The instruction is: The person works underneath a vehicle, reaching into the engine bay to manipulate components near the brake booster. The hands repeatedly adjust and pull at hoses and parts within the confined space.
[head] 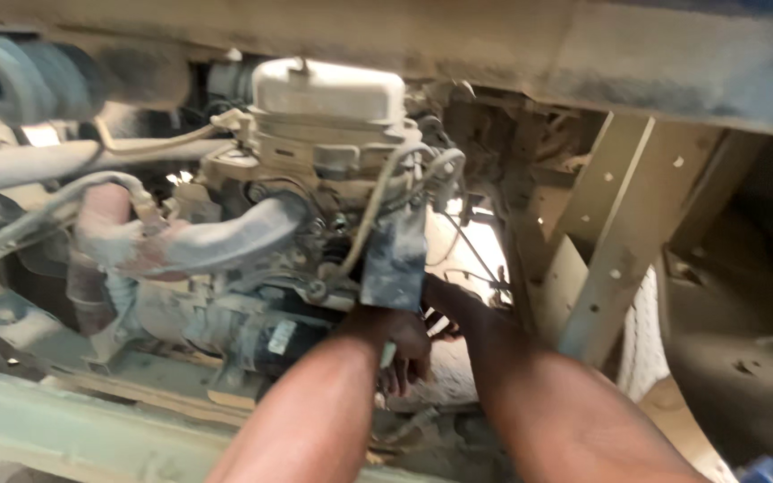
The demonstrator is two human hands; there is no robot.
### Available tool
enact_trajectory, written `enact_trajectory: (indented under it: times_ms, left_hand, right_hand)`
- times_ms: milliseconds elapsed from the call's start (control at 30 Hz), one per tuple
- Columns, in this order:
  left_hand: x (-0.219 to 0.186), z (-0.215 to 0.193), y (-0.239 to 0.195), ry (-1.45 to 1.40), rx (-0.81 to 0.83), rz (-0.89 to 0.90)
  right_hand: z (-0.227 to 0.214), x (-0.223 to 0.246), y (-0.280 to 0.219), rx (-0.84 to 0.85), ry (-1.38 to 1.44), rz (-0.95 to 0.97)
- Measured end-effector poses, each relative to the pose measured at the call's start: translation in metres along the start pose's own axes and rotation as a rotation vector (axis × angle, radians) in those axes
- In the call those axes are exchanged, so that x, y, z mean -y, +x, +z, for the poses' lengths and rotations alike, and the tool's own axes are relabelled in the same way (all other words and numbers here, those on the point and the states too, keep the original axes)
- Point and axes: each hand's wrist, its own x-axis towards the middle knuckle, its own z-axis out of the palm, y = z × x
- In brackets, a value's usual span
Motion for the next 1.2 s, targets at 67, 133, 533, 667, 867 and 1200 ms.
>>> enact_trajectory:
  times_ms: [67,133,533,667,867,1200]
  left_hand:
    - [0.002,0.005,-0.002,-0.009,0.015,-0.008]
    - [0.008,0.006,-0.005,-0.011,0.026,-0.023]
    - [0.017,0.013,-0.001,-0.026,0.036,-0.062]
    - [0.018,0.013,-0.003,-0.024,0.024,-0.065]
    - [0.013,0.009,0.000,-0.026,-0.021,-0.061]
    - [0.013,0.019,-0.003,-0.026,-0.009,-0.020]
  right_hand:
    - [0.005,-0.012,-0.010,0.035,0.015,-0.048]
    - [0.013,-0.032,-0.042,0.102,0.115,-0.299]
    - [-0.035,-0.043,-0.186,0.363,0.576,-0.704]
    - [-0.050,-0.040,-0.201,0.204,0.780,-0.852]
    - [-0.045,-0.007,-0.163,0.070,0.710,-1.012]
    - [-0.007,0.001,-0.058,0.180,0.448,-0.647]
